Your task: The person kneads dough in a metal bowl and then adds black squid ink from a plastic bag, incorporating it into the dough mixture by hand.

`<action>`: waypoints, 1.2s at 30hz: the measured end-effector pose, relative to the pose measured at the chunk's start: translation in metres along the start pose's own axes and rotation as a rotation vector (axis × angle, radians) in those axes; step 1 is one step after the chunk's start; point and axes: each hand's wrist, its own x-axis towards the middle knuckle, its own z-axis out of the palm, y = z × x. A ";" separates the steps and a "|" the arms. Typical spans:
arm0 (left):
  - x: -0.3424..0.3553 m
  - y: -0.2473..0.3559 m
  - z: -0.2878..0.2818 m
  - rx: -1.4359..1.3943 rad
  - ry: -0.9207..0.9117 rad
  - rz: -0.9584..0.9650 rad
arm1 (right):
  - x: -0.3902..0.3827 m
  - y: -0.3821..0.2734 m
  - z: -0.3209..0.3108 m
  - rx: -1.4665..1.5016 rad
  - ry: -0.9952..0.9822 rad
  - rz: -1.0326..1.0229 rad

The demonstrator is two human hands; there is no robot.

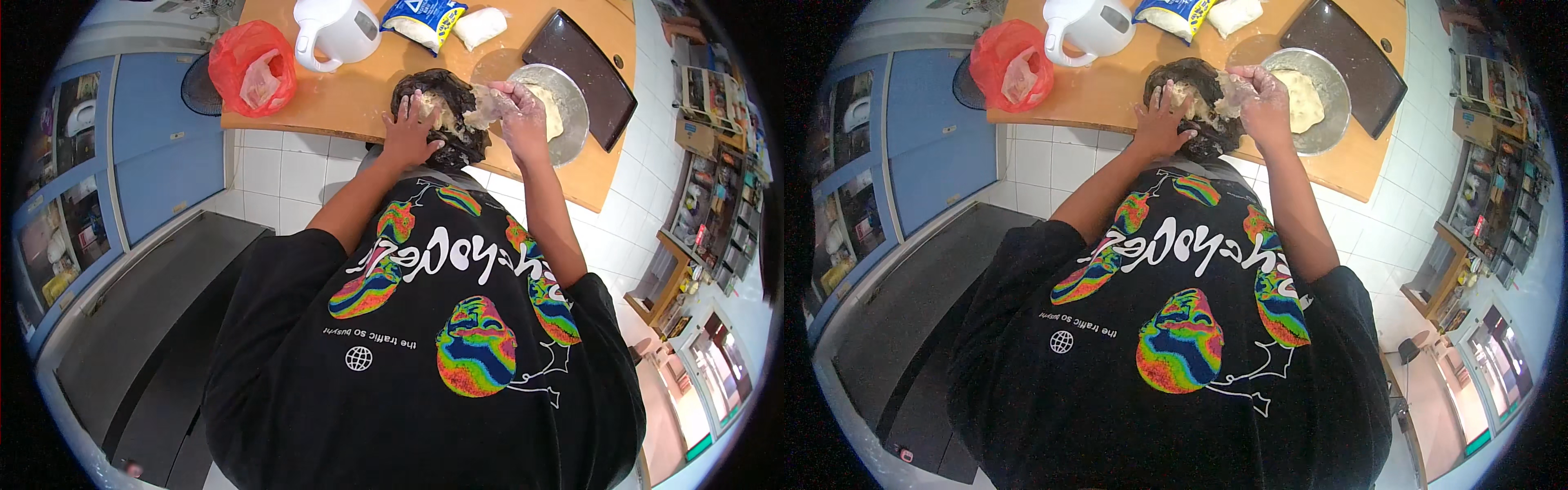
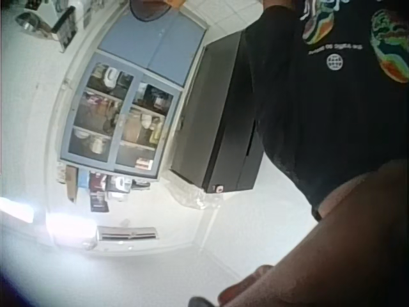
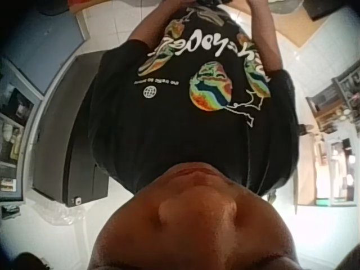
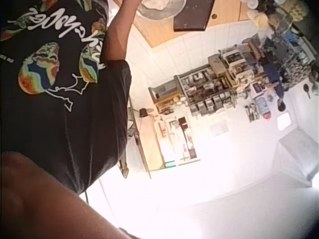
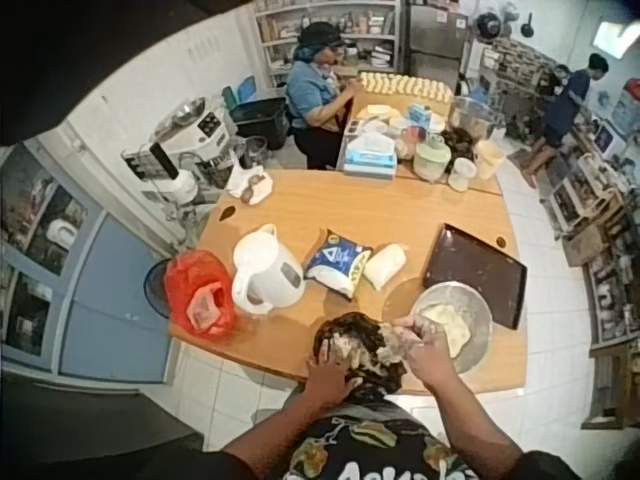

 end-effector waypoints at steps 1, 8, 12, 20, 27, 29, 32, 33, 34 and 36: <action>0.003 0.000 0.000 -0.019 -0.012 -0.008 | -0.001 0.000 -0.003 -0.011 0.008 -0.003; -0.003 0.000 -0.009 -0.113 0.111 -0.062 | 0.000 -0.005 -0.010 0.016 0.032 -0.006; -0.004 0.000 -0.011 -0.164 0.128 -0.079 | 0.001 -0.008 -0.006 -0.027 0.030 -0.014; -0.001 0.003 -0.028 -0.247 0.173 -0.139 | 0.001 -0.012 -0.001 0.052 0.007 -0.001; 0.014 0.005 -0.024 -0.521 0.287 0.111 | 0.001 -0.023 0.005 0.078 -0.018 -0.024; 0.019 0.009 -0.027 -0.556 0.230 0.150 | 0.002 -0.025 0.007 0.132 -0.018 0.001; 0.025 0.007 -0.041 -0.697 0.307 0.173 | 0.004 -0.026 0.008 0.141 -0.040 0.015; 0.026 0.009 -0.047 -0.698 0.309 0.171 | 0.004 -0.027 0.008 0.139 -0.043 0.015; 0.026 0.012 -0.052 -0.740 0.350 0.133 | 0.003 -0.028 0.006 0.115 -0.066 0.006; 0.027 0.012 -0.055 -0.773 0.399 0.088 | 0.004 -0.028 0.007 0.096 -0.099 -0.009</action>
